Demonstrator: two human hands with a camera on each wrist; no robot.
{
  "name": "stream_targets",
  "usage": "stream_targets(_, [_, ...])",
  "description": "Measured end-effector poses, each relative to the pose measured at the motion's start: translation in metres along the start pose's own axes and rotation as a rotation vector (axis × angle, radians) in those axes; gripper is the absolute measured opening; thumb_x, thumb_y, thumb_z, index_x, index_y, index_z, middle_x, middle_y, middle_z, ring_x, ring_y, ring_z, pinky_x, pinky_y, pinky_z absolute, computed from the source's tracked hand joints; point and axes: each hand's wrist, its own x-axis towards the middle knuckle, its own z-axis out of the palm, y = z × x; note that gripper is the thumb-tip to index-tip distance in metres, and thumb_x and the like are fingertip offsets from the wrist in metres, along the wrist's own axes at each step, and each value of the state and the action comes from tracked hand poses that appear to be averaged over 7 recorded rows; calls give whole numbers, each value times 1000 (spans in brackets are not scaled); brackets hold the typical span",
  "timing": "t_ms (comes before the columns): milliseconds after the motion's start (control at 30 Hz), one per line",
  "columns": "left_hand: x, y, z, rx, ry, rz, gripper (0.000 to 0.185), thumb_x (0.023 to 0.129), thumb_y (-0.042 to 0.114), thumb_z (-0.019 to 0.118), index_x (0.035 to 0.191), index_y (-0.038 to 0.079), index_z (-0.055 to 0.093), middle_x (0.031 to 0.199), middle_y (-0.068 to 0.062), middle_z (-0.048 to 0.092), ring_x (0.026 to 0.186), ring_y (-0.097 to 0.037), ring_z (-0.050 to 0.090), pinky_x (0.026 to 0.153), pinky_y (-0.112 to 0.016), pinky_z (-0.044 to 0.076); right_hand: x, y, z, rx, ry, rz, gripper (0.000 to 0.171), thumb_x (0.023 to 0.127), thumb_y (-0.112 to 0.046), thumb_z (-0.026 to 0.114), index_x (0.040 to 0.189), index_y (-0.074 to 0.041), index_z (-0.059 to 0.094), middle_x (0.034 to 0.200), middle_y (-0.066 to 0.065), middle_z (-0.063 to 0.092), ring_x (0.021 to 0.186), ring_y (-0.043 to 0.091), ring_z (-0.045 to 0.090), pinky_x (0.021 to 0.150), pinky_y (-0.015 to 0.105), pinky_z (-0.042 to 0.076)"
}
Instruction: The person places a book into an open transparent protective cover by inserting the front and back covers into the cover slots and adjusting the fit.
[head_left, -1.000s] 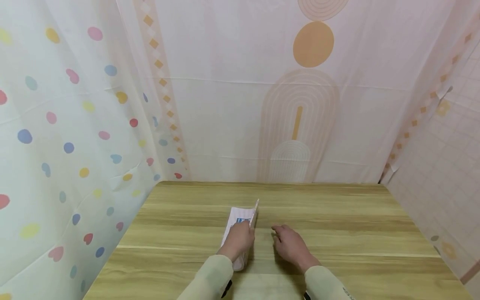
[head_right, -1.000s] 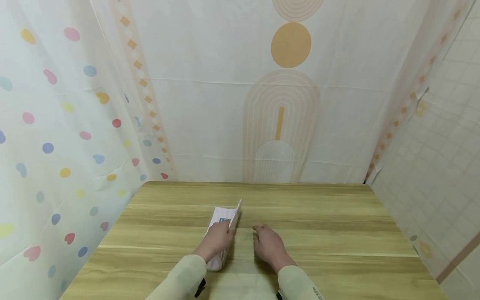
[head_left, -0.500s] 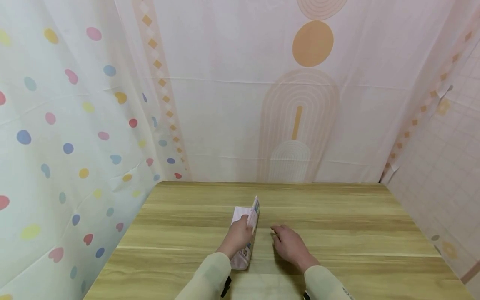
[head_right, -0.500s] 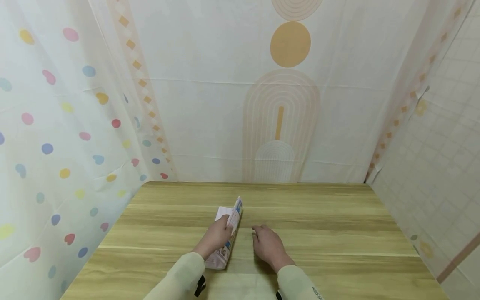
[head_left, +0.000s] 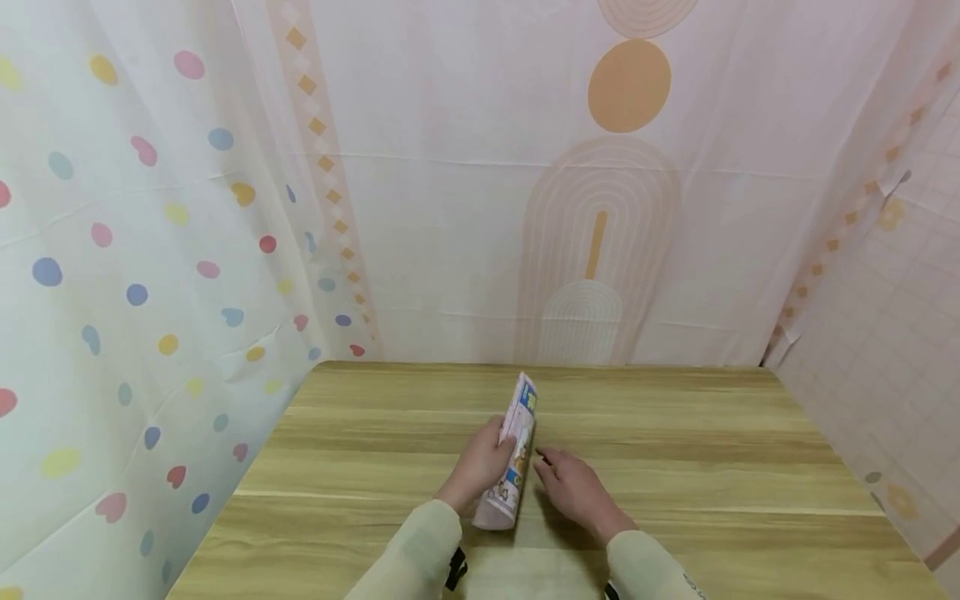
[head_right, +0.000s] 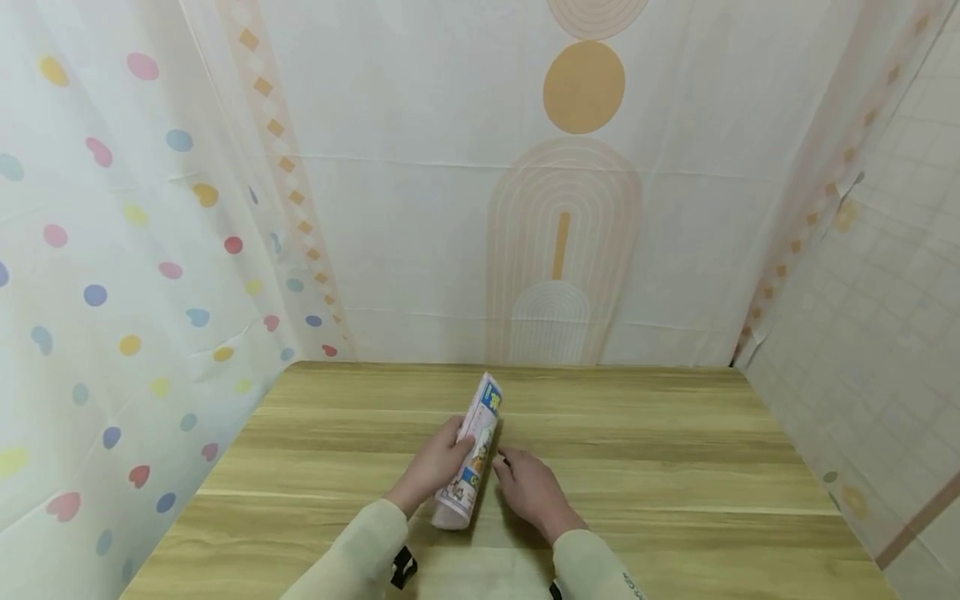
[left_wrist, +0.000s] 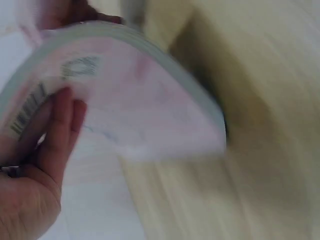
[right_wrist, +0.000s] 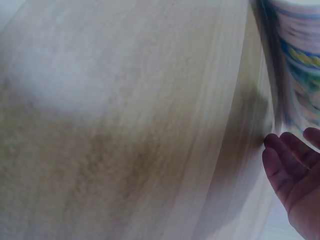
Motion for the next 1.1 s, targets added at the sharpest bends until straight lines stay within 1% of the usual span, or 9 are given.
stream_targets(133, [1, 7, -6, -269, -3, -4, 43, 105, 17, 45, 142, -4, 41, 96, -15, 65, 72, -21, 66, 64, -37, 57, 1, -1, -5, 140, -12, 159, 51, 107, -37, 42, 144, -2, 50, 133, 21, 59, 124, 41, 54, 101, 58, 42])
stream_targets(200, [0, 9, -8, -366, -11, -15, 44, 106, 18, 43, 144, -3, 38, 95, -16, 66, 72, -23, 68, 64, -38, 58, 1, -1, -9, 208, 5, 238, 57, 107, -41, 39, 149, -3, 42, 138, 22, 55, 127, 43, 51, 103, 60, 39])
stream_targets(300, [0, 8, -9, -459, -17, -38, 46, 107, 20, 40, 147, -3, 35, 94, -16, 68, 72, -23, 69, 63, -39, 59, 2, 0, -13, 289, 42, 316, 60, 108, -41, 37, 153, -2, 32, 138, 25, 53, 124, 43, 52, 105, 60, 37])
stream_targets(433, [0, 4, -9, -521, -27, -57, 46, 108, 20, 39, 148, -1, 33, 95, -16, 68, 73, -24, 70, 64, -39, 59, 5, 3, -17, 428, 89, 377, 58, 108, -29, 38, 153, 5, 24, 125, 28, 59, 104, 34, 63, 97, 54, 45])
stream_targets(533, [-1, 1, -10, -517, -31, -76, 47, 108, 23, 40, 149, 1, 34, 97, -15, 68, 74, -23, 70, 65, -38, 59, 5, 5, -20, 507, 105, 427, 58, 106, -20, 40, 154, 6, 19, 124, 29, 57, 97, 29, 63, 95, 52, 47])
stream_targets(733, [1, -8, -14, -477, -29, -114, 47, 108, 27, 40, 146, 0, 40, 99, -13, 67, 79, -21, 68, 70, -34, 57, 9, 8, -28, 504, 121, 484, 58, 102, -9, 40, 155, 3, 18, 134, 31, 49, 113, 37, 55, 99, 56, 43])
stream_targets(833, [2, -14, -15, -442, -19, -129, 42, 106, 20, 42, 140, -5, 45, 100, -14, 66, 82, -20, 66, 72, -33, 56, 10, 10, -29, 494, 131, 482, 58, 102, -7, 40, 155, 3, 19, 130, 29, 51, 110, 36, 56, 92, 51, 48])
stream_targets(967, [3, -23, -12, -383, -5, -140, 39, 102, 7, 43, 137, -8, 48, 99, -15, 66, 81, -21, 65, 69, -33, 55, 10, 15, -29, 469, 138, 481, 58, 102, -7, 41, 155, 2, 20, 131, 30, 52, 114, 37, 56, 92, 50, 49])
stream_targets(1100, [3, -30, -9, -327, 11, -164, 49, 98, -2, 47, 145, -10, 38, 101, -17, 62, 79, -22, 64, 67, -34, 54, 10, 20, -29, 455, 151, 468, 58, 101, -5, 43, 154, 4, 20, 127, 30, 55, 110, 36, 58, 89, 47, 50])
